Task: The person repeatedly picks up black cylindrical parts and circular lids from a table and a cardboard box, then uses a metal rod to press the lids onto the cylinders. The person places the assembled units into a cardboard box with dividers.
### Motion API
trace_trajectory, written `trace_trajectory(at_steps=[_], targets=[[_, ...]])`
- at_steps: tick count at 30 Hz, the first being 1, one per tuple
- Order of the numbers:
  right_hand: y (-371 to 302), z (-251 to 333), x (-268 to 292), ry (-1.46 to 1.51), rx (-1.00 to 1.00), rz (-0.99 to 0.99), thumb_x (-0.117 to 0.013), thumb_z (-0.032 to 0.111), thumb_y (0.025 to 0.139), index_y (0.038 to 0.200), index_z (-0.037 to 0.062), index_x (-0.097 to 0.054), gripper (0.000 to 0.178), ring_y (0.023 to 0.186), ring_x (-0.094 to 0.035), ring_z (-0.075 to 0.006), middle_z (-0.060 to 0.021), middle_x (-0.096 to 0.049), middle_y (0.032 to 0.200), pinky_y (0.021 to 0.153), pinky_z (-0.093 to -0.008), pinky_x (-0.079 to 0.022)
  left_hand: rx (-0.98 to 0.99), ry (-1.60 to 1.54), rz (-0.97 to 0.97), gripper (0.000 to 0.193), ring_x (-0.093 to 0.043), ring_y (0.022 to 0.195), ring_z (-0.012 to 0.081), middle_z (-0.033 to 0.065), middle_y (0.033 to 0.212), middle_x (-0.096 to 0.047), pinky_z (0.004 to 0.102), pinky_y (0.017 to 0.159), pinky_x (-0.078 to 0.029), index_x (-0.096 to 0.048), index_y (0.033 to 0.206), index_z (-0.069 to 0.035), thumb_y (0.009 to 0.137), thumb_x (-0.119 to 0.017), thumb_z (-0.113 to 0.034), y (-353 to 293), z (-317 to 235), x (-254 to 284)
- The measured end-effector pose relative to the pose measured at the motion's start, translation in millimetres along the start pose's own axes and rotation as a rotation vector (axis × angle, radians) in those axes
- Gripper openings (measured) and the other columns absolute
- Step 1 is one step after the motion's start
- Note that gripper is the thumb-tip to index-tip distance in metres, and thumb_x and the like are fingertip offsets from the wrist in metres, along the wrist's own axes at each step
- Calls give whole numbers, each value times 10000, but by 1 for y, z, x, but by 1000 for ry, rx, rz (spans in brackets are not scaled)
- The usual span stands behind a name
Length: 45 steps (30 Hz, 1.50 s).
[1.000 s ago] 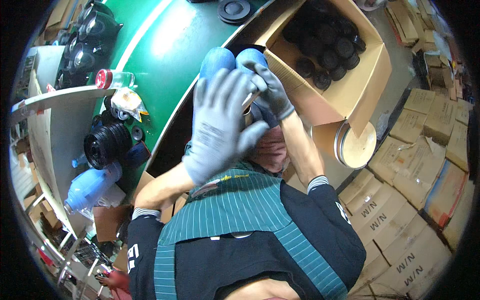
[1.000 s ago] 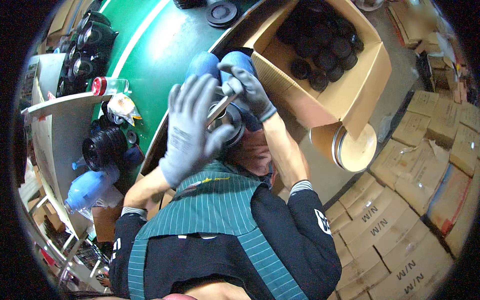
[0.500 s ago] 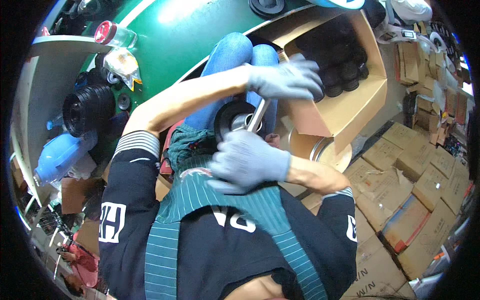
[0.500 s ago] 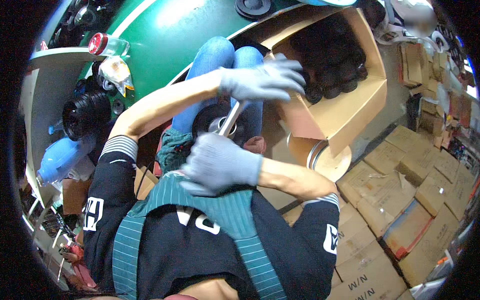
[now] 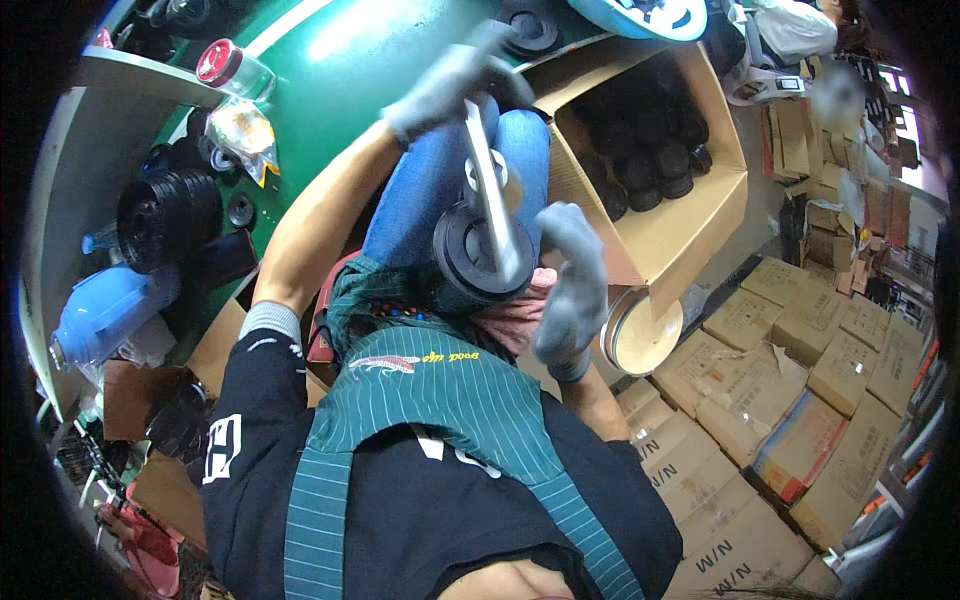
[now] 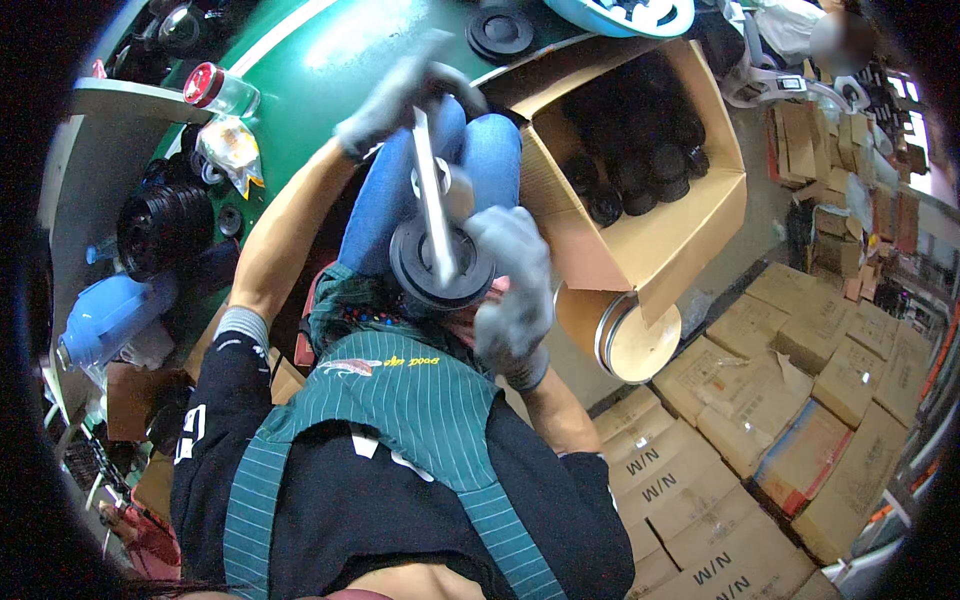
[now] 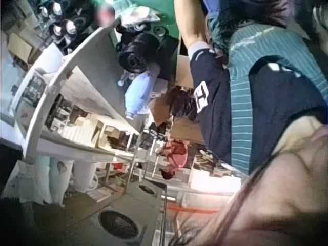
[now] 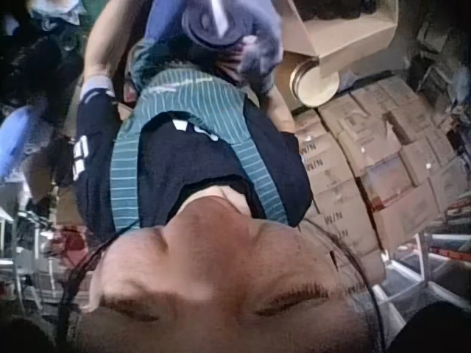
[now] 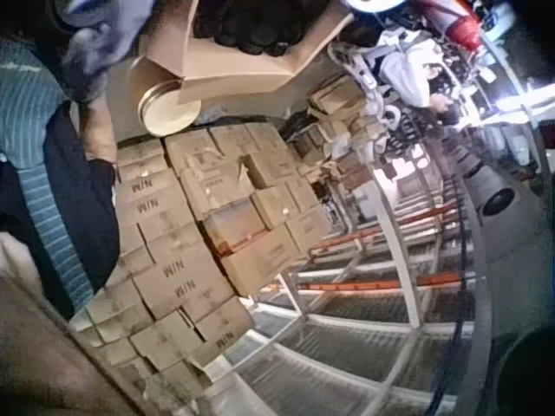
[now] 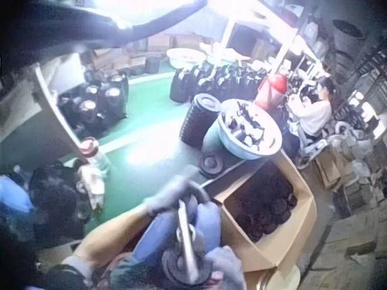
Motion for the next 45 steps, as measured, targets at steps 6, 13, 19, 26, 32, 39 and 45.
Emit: trace_trajectory(at_steps=[6,13,19,26,32,39,45], targets=[[-37,-20,18,-450,-406,426,-946,407,764,1636,49,-447,1066,1568,-361,-503,-350,-295,1710,1284,-519,-325,626,-493,-501,621,-463,488,74,-40,642,-573,274,452,-329,-766,950,-130,1128,-451,-635,-109,25,74],[-22,-26,11,-322,-335,376,-1019,355,670,1487,43,-642,953,1531,-462,-454,-313,-426,1666,1253,-488,-397,525,392,-1062,360,-758,787,368,172,838,-761,489,712,-561,-695,1139,-90,1087,-617,-438,-158,85,43],[39,-33,37,252,-412,-200,-975,280,806,1481,-6,-627,813,1456,-555,-293,-185,-554,1601,1213,-421,-462,504,917,-883,564,-683,1217,432,263,1309,-706,532,1004,-549,-636,1398,-63,997,-703,-454,-167,28,46],[136,-117,-30,945,-839,-75,-416,428,1182,1534,58,-564,531,1338,-647,-226,-95,-640,1510,1193,-440,-489,-454,788,-656,945,-457,1469,570,335,1623,-407,620,1216,-408,-576,1434,-109,622,-1026,-280,-163,-38,23],[215,-241,-83,449,-947,360,-435,509,1152,1556,103,-549,584,1359,-645,-352,-200,-641,1487,1177,-531,-467,-96,673,-825,618,-559,1442,424,298,1620,-490,497,1187,-474,-733,1282,-54,739,-985,-207,-65,-63,138],[241,-323,-92,-719,326,611,-688,396,972,1434,147,-656,526,1463,-476,-397,-187,-574,1501,1227,-544,-354,-67,1020,-902,693,-580,1415,405,232,1605,-521,457,1159,-504,-730,1422,-240,767,-939,-319,112,-20,277],[243,-322,-92,-729,243,699,-702,408,961,1477,186,-637,565,1483,-463,-380,-159,-568,1516,1228,-573,-336,29,964,-752,593,-569,1411,450,246,1629,-499,479,1190,-469,-714,1409,-174,900,-831,-454,206,27,335]])
Point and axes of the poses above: each hand's wrist, its own y-axis towards the middle knuckle, its own x-axis out of the back of the hand, z = x × y, the point moved 1 cm from there along y, towards the middle knuckle
